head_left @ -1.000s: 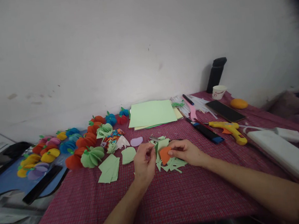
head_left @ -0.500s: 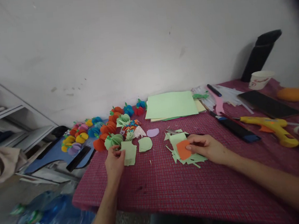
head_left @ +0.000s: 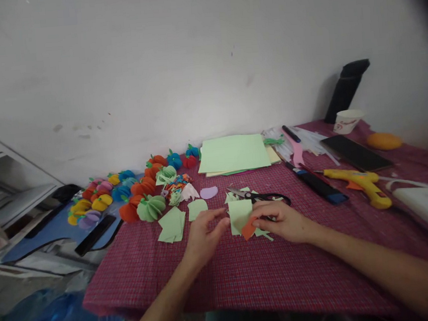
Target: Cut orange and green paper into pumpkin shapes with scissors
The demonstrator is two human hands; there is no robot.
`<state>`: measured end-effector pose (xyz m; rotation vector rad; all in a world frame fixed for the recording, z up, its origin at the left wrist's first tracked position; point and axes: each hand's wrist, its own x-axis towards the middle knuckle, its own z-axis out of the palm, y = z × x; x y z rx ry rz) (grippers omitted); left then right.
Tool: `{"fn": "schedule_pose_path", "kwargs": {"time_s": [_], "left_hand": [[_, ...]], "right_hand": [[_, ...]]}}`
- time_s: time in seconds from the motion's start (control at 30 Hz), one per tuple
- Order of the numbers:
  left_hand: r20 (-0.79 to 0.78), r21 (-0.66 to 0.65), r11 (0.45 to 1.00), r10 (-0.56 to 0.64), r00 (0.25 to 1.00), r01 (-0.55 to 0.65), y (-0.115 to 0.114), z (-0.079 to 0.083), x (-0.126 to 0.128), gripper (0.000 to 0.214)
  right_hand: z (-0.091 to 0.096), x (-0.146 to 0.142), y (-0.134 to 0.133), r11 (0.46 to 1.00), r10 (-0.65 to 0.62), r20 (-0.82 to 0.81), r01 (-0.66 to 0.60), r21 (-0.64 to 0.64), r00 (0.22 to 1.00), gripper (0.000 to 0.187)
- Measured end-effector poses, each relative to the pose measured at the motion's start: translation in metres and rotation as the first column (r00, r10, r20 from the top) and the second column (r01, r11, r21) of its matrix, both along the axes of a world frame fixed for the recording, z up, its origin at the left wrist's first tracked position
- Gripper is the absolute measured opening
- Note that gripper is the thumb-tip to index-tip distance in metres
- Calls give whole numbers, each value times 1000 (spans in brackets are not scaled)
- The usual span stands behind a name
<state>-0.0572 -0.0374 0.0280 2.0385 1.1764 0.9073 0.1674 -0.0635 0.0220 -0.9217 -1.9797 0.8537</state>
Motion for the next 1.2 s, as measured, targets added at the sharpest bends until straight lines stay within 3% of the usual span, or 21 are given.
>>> {"fn": "schedule_pose_path", "kwargs": {"time_s": [0.07, 0.17, 0.3, 0.4, 0.57, 0.67, 0.8, 0.9, 1.1, 1.2], "left_hand": [[61, -80, 996, -24, 998, 29, 3, 0, 20, 22], [173, -193, 981, 28, 985, 6, 12, 2, 38, 23], [332, -280, 959, 130, 934, -34, 26, 7, 50, 24], [368, -309, 950, 166, 915, -48, 31, 2, 57, 24], [380, -390, 919, 111, 918, 50, 30, -14, 59, 27], [344, -354, 934, 83, 935, 47, 29, -18, 57, 27], [260, -304, 953, 80, 962, 4, 26, -17, 56, 29], [229, -283, 959, 84, 970, -16, 25, -17, 57, 28], [274, -264, 964, 70, 959, 6, 23, -18, 59, 22], [336, -248, 969, 82, 938, 4, 23, -20, 59, 18]], "right_hand": [[-1, 1, 0, 1000, -17, 4, 17, 5, 1000, 21], [-5, 5, 6, 988, -149, -77, 146, -49, 986, 21], [-6, 14, 16, 918, -382, -264, 333, -214, 886, 23], [-1, 18, 17, 872, -476, -360, 379, -309, 802, 26], [3, 11, 13, 888, -408, -393, 259, -379, 824, 27], [-6, 8, 17, 883, -427, -382, 287, -371, 820, 27], [-18, 10, 24, 885, -458, -316, 391, -253, 831, 23], [-22, 10, 25, 904, -424, -294, 382, -189, 857, 21], [-24, 6, 22, 887, -405, -252, 310, -343, 879, 22], [-20, 7, 18, 918, -387, -223, 352, -183, 895, 18]]}}
